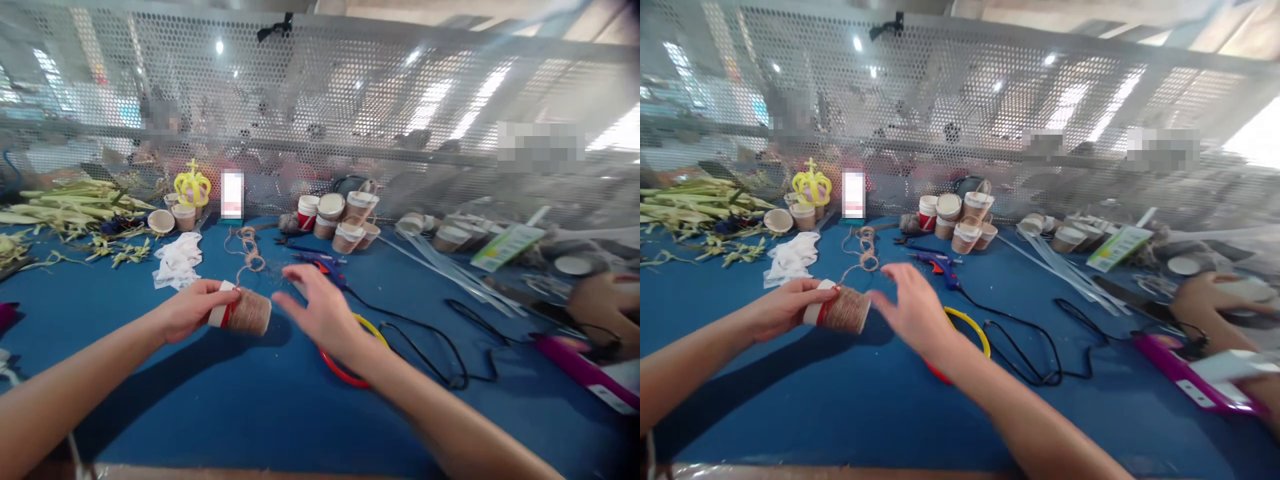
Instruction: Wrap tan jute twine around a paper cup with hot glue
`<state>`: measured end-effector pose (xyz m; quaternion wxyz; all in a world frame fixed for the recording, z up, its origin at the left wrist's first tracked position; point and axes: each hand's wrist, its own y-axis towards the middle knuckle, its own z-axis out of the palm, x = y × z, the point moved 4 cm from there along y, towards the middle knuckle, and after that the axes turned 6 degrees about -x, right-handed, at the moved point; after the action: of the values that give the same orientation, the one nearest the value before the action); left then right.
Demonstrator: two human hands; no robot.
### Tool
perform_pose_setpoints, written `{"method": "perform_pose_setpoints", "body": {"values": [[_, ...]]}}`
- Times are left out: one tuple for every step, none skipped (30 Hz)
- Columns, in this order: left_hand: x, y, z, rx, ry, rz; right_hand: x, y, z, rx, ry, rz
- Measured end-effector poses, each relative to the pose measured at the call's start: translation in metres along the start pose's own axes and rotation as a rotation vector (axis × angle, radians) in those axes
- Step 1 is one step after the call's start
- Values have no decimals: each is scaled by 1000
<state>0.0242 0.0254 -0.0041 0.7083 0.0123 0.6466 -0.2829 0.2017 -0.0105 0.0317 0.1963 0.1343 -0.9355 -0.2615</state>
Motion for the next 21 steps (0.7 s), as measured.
{"method": "perform_pose_setpoints", "body": {"values": [[1,0,-1,-2,19,14,-17,8,-3,79,-119,183],[2,0,-3,-8,36,26,-30,15,-8,100,-181,268],[4,0,-3,-1,53,35,-44,21,-12,114,-230,332],[5,0,-3,12,66,42,-59,25,-13,139,-279,395],[6,0,-3,27,76,48,-74,27,-12,182,-320,456],[7,0,-2,43,82,52,-87,28,-9,226,-345,500],[8,-1,-2,52,84,56,-99,28,-4,264,-361,539],[8,-2,-2,55,83,56,-109,27,0,292,-371,575],[8,-2,-2,54,81,55,-118,27,5,315,-371,606],[8,-3,-2,49,79,53,-125,26,9,330,-363,634],[8,-4,-3,44,77,51,-130,27,12,340,-346,659],[7,-5,-3,41,76,50,-135,28,15,346,-320,681],[7,-5,-3,38,76,50,-137,29,15,345,-287,699],[6,-6,-3,38,76,55,-138,30,15,337,-248,714],[6,-6,-4,38,76,60,-137,32,13,318,-204,726],[6,-6,-4,38,77,66,-135,33,9,288,-155,732],[5,-6,-4,39,79,71,-130,33,5,249,-98,732],[5,-6,-4,36,86,76,-124,33,0,204,-35,726],[4,-6,-5,30,99,80,-116,32,-5,159,37,714],[4,-6,-5,23,114,86,-107,30,-11,119,112,698],[4,-6,-5,19,128,92,-96,27,-16,91,190,682]]}}
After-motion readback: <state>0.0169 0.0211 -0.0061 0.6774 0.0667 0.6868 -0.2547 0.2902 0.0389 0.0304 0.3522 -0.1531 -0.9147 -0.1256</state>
